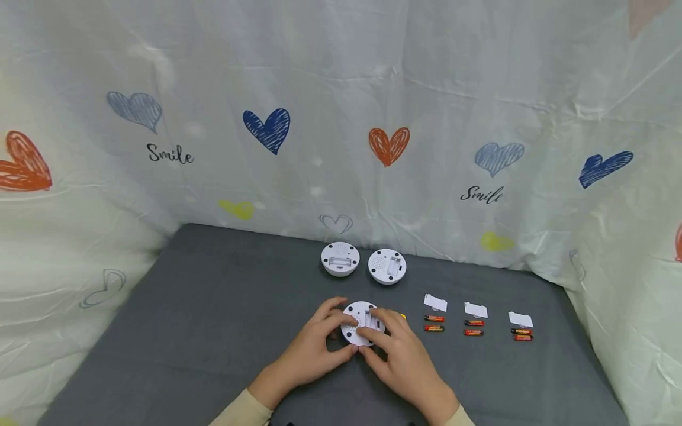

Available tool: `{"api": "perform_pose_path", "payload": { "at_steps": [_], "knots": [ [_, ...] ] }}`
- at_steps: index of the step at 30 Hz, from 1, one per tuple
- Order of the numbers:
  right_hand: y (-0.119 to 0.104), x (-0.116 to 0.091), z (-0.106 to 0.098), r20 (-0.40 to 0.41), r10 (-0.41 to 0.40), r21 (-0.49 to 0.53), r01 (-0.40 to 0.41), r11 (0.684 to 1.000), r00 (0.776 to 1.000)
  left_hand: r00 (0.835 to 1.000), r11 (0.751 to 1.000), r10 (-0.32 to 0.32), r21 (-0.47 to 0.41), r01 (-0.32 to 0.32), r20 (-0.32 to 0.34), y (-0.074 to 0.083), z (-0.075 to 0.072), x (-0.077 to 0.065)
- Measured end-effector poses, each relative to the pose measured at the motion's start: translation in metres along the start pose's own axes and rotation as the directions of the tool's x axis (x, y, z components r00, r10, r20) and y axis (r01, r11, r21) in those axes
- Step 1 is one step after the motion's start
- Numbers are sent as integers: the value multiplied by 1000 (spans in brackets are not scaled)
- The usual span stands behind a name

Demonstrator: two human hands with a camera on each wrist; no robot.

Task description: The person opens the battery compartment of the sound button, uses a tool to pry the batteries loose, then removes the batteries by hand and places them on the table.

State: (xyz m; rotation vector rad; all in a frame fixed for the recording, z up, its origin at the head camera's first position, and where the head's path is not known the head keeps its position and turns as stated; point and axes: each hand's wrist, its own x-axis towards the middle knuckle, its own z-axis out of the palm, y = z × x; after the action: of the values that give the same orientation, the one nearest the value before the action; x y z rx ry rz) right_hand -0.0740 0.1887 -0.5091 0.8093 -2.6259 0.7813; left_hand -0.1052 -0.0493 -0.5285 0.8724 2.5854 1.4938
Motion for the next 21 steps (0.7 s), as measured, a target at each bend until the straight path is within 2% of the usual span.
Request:
{"api": "perform_pose_path", "payload": {
  "at_steps": [5,10,16,21],
  "knots": [
    [-2,12,6,3,60,13,-60,998,998,1000,1000,-15,7,15,-14,-3,-7,8],
    [1,28,10,-2,72,1,-72,997,997,999,999,-38,1,38,-25,-9,-14,17],
    [3,42,14,8,113,-11,-113,994,994,994,994,-81,67,86,-75,-12,-15,26],
    [3,48,15,-9,145,-41,-146,988,989,990,993,-95,59,101,-100,-10,-14,31]
  ]
}}
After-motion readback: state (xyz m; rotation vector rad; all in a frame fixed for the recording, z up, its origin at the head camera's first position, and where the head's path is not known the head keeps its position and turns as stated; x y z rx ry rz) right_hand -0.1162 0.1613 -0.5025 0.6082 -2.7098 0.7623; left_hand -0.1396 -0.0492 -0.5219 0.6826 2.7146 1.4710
